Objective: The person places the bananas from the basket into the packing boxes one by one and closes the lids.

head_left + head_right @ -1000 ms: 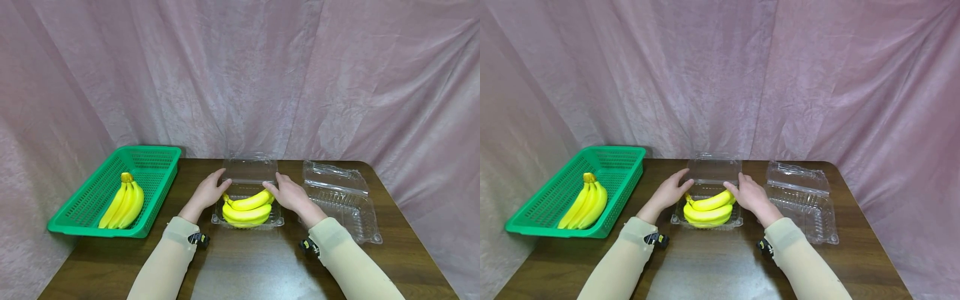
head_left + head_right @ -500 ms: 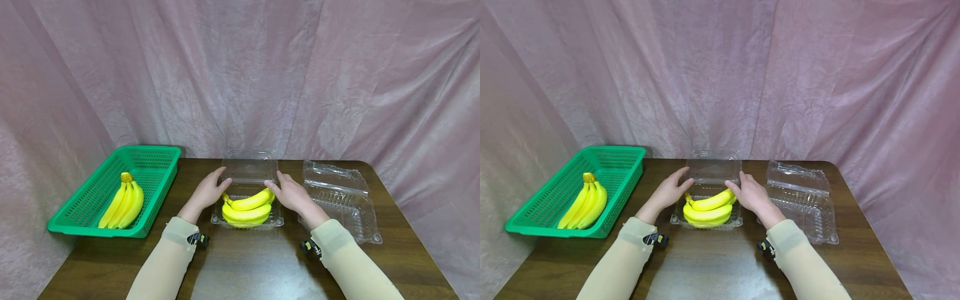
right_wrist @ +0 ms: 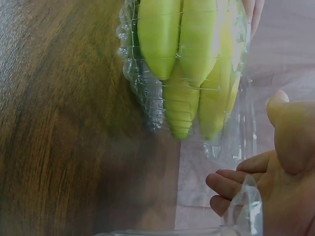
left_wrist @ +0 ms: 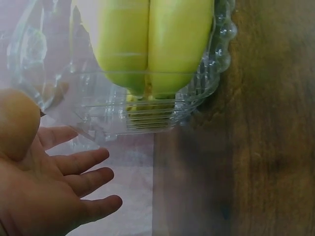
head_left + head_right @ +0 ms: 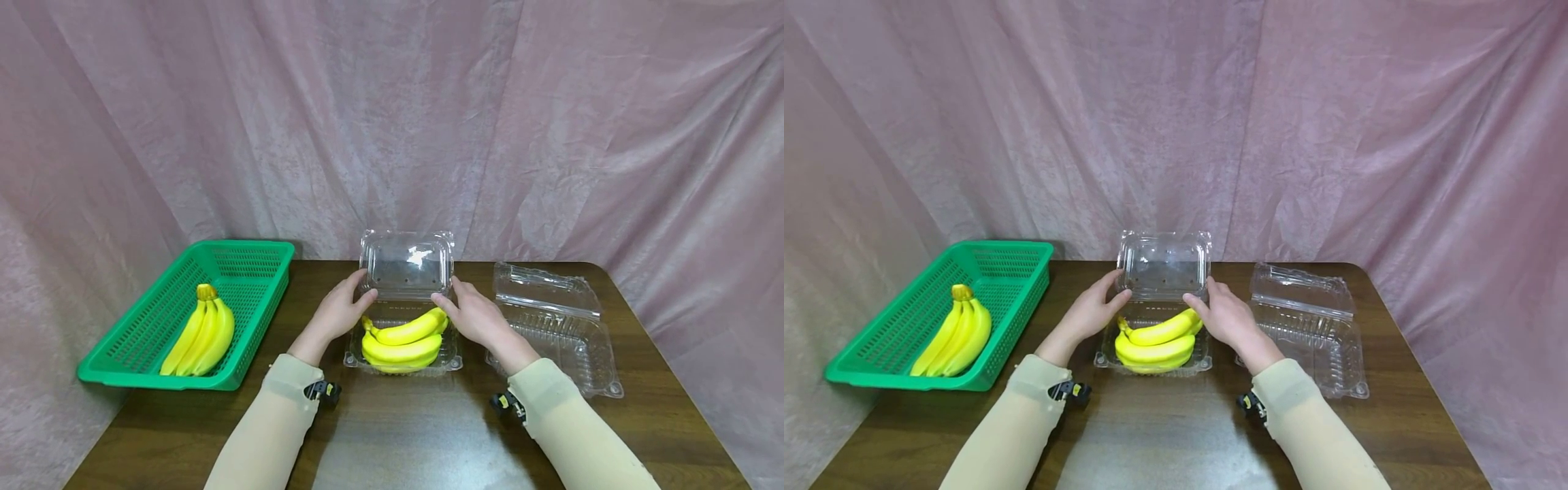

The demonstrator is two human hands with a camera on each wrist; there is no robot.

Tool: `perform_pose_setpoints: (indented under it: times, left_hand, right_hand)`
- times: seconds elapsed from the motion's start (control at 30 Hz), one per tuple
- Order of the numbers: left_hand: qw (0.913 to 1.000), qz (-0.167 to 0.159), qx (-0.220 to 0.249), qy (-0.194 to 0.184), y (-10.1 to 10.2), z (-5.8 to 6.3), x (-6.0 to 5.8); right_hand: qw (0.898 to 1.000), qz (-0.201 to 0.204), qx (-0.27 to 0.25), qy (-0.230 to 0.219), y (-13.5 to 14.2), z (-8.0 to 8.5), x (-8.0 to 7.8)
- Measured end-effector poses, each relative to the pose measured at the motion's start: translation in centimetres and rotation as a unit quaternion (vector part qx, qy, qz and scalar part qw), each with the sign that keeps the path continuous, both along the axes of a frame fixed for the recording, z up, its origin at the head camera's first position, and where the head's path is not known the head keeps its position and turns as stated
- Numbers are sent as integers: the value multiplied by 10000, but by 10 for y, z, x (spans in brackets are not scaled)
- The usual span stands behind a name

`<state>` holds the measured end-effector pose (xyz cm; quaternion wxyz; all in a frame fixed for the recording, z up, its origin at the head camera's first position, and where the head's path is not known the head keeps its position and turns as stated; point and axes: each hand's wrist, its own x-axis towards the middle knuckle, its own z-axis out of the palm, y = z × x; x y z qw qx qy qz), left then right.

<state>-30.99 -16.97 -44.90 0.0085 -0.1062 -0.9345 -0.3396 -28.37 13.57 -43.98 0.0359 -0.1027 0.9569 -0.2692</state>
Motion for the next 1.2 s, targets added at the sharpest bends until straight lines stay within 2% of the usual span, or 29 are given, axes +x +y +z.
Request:
perform_pose_setpoints:
  times: [0.2, 0.43, 0.7, 0.9, 1.2]
  left_hand:
    - [10000, -25, 37, 72, 0, 4, 3]
    - [9995, 35, 190, 262, 0, 7, 9]
    - [9991, 157, 308, 226, 2, 9, 14]
    - [9989, 131, 362, 258, 0, 10, 18]
    - [9992, 147, 282, 221, -3, 15, 24]
  right_hand:
    - [9998, -79, -164, -38, 1, 3, 1]
    - [9989, -152, -417, 180, 3, 2, 3]
    - [9970, -168, -648, 380, 7, 1, 6]
    - [9960, -144, -755, 458, 9, -4, 7]
    - [9945, -101, -962, 411, 10, -2, 14]
